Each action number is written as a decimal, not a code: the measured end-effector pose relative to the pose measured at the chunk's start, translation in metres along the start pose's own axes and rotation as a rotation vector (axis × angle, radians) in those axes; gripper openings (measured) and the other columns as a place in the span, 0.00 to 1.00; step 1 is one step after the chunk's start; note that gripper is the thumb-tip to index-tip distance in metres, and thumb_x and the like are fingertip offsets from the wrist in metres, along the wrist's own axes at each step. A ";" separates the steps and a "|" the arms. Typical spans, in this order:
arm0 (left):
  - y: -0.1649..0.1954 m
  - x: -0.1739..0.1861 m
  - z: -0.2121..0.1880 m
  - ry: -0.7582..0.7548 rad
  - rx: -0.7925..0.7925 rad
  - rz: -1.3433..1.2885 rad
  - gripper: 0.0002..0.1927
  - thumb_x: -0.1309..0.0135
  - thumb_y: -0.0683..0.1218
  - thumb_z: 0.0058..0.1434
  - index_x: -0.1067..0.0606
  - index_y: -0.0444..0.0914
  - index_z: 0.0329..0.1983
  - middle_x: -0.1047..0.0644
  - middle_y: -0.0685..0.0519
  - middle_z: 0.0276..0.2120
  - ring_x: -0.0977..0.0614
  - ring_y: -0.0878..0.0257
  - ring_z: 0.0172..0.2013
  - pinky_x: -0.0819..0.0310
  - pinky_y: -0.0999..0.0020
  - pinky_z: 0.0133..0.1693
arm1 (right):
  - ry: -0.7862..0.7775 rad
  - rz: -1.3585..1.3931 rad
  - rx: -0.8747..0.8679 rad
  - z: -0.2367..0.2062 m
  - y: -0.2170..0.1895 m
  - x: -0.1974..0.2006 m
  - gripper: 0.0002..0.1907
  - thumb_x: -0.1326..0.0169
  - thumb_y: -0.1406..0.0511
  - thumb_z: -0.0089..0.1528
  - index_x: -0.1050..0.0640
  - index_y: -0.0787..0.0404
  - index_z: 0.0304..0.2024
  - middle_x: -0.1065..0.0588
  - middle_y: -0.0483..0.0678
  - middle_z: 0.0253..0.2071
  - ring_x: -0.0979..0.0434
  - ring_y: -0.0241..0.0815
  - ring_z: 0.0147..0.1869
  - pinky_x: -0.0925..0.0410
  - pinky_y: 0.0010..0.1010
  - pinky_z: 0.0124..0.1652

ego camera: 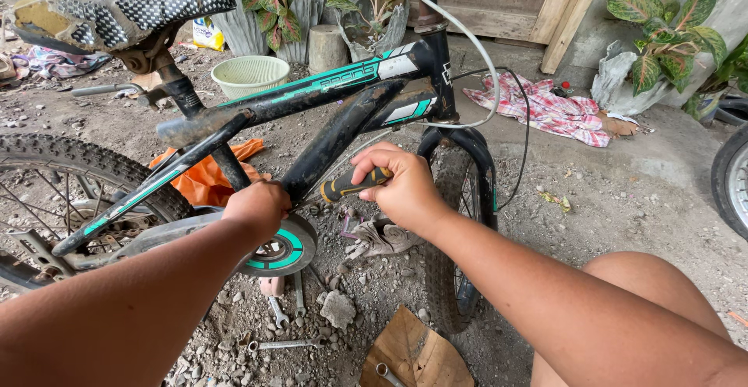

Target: The person uses a screwdriver to loosen a bolt on the bicycle chain guard, then removes the guard. They then use a wrench to adjust the rear wheel axle nut while holding the wheel.

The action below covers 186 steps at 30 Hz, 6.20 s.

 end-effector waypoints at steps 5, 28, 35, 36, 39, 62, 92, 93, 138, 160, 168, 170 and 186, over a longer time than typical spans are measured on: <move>0.000 -0.008 0.003 -0.022 -0.037 0.029 0.08 0.45 0.45 0.63 0.18 0.48 0.42 0.19 0.55 0.43 0.18 0.55 0.49 0.21 0.57 0.45 | 0.045 0.253 -0.344 0.002 0.019 -0.003 0.15 0.36 0.74 0.59 0.25 0.62 0.46 0.23 0.48 0.38 0.19 0.33 0.34 0.23 0.25 0.32; -0.030 -0.012 -0.010 -0.009 0.128 -1.157 0.11 0.34 0.44 0.56 0.16 0.37 0.42 0.15 0.57 0.34 0.18 0.72 0.36 0.24 0.72 0.41 | 0.251 0.586 -0.733 0.001 0.059 0.042 0.14 0.38 0.71 0.59 0.27 0.64 0.44 0.24 0.51 0.43 0.19 0.42 0.41 0.21 0.31 0.35; -0.037 -0.053 -0.092 -0.031 0.452 -0.747 0.14 0.33 0.53 0.57 0.14 0.41 0.41 0.15 0.53 0.30 0.20 0.67 0.29 0.22 0.66 0.37 | 0.236 0.413 -0.768 -0.005 0.043 0.072 0.15 0.37 0.69 0.58 0.26 0.64 0.45 0.23 0.53 0.43 0.21 0.42 0.40 0.24 0.31 0.32; -0.035 -0.065 -0.106 -0.022 0.426 -0.730 0.14 0.33 0.53 0.55 0.13 0.43 0.41 0.15 0.55 0.30 0.19 0.67 0.29 0.22 0.66 0.37 | 0.208 0.366 -0.770 -0.008 0.038 0.073 0.15 0.36 0.69 0.58 0.26 0.65 0.45 0.24 0.53 0.43 0.21 0.43 0.39 0.24 0.31 0.32; -0.026 -0.101 -0.140 -0.030 0.450 -0.731 0.12 0.34 0.52 0.54 0.13 0.43 0.39 0.14 0.54 0.30 0.17 0.67 0.29 0.21 0.67 0.37 | 0.005 0.257 -0.786 -0.024 0.020 0.053 0.17 0.36 0.70 0.54 0.25 0.64 0.44 0.21 0.52 0.40 0.18 0.41 0.34 0.24 0.31 0.29; 0.201 -0.157 -0.148 -0.348 0.162 -0.697 0.08 0.34 0.50 0.53 0.15 0.48 0.36 0.15 0.55 0.32 0.14 0.62 0.34 0.19 0.67 0.42 | -0.306 -0.274 -0.560 -0.079 -0.030 0.074 0.19 0.28 0.65 0.49 0.23 0.63 0.37 0.21 0.49 0.28 0.20 0.38 0.21 0.28 0.32 0.22; -0.017 -0.003 -0.068 -0.151 0.257 0.167 0.26 0.37 0.50 0.62 0.26 0.65 0.62 0.21 0.57 0.55 0.22 0.56 0.58 0.23 0.58 0.53 | -0.357 -0.308 -0.572 -0.075 -0.019 0.060 0.19 0.28 0.66 0.49 0.23 0.63 0.37 0.21 0.49 0.29 0.19 0.39 0.22 0.26 0.33 0.22; -0.021 0.001 -0.069 -0.178 0.248 0.174 0.26 0.38 0.49 0.63 0.26 0.64 0.63 0.19 0.57 0.52 0.16 0.57 0.53 0.19 0.58 0.50 | -0.353 -0.307 -0.571 -0.075 -0.018 0.060 0.19 0.28 0.65 0.49 0.23 0.63 0.37 0.21 0.49 0.29 0.19 0.39 0.23 0.26 0.32 0.22; -0.128 -0.063 -0.074 -0.073 0.430 -0.263 0.32 0.26 0.53 0.50 0.22 0.46 0.59 0.15 0.48 0.41 0.13 0.53 0.42 0.21 0.58 0.49 | -0.379 -0.339 -0.634 -0.065 0.013 0.035 0.19 0.29 0.64 0.50 0.23 0.61 0.38 0.21 0.49 0.28 0.19 0.40 0.23 0.27 0.33 0.23; -0.091 -0.029 -0.051 -0.182 0.156 0.051 0.27 0.47 0.35 0.58 0.22 0.53 0.57 0.17 0.50 0.45 0.15 0.51 0.47 0.20 0.57 0.49 | -0.014 0.047 -1.056 -0.087 0.106 -0.052 0.22 0.33 0.68 0.55 0.28 0.69 0.47 0.22 0.56 0.39 0.21 0.42 0.24 0.28 0.30 0.22; -0.120 -0.045 -0.042 -0.178 0.187 -0.021 0.26 0.44 0.37 0.56 0.23 0.52 0.57 0.17 0.48 0.46 0.16 0.49 0.49 0.21 0.54 0.49 | 0.048 0.150 -1.259 -0.114 0.203 -0.087 0.17 0.37 0.71 0.58 0.25 0.73 0.47 0.23 0.57 0.41 0.20 0.47 0.28 0.23 0.34 0.27; -0.137 -0.054 -0.050 -0.155 0.141 -0.062 0.28 0.36 0.43 0.53 0.26 0.47 0.58 0.19 0.46 0.46 0.17 0.47 0.50 0.23 0.54 0.50 | 0.030 0.248 -1.354 -0.128 0.223 -0.105 0.16 0.40 0.71 0.59 0.26 0.71 0.48 0.23 0.57 0.43 0.20 0.50 0.31 0.22 0.35 0.27; -0.178 -0.101 -0.082 0.018 0.331 -0.362 0.30 0.36 0.51 0.59 0.30 0.40 0.63 0.18 0.39 0.43 0.16 0.44 0.47 0.23 0.50 0.48 | -0.490 -0.133 -0.833 -0.050 0.144 -0.202 0.41 0.35 0.57 0.57 0.37 0.58 0.69 0.30 0.53 0.64 0.28 0.47 0.64 0.33 0.38 0.58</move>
Point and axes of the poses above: each hand's wrist, its own z-axis towards the middle knuckle, its own x-axis out of the back of the hand, y = z × x, the point moved 4 cm from there along z, towards the middle knuckle
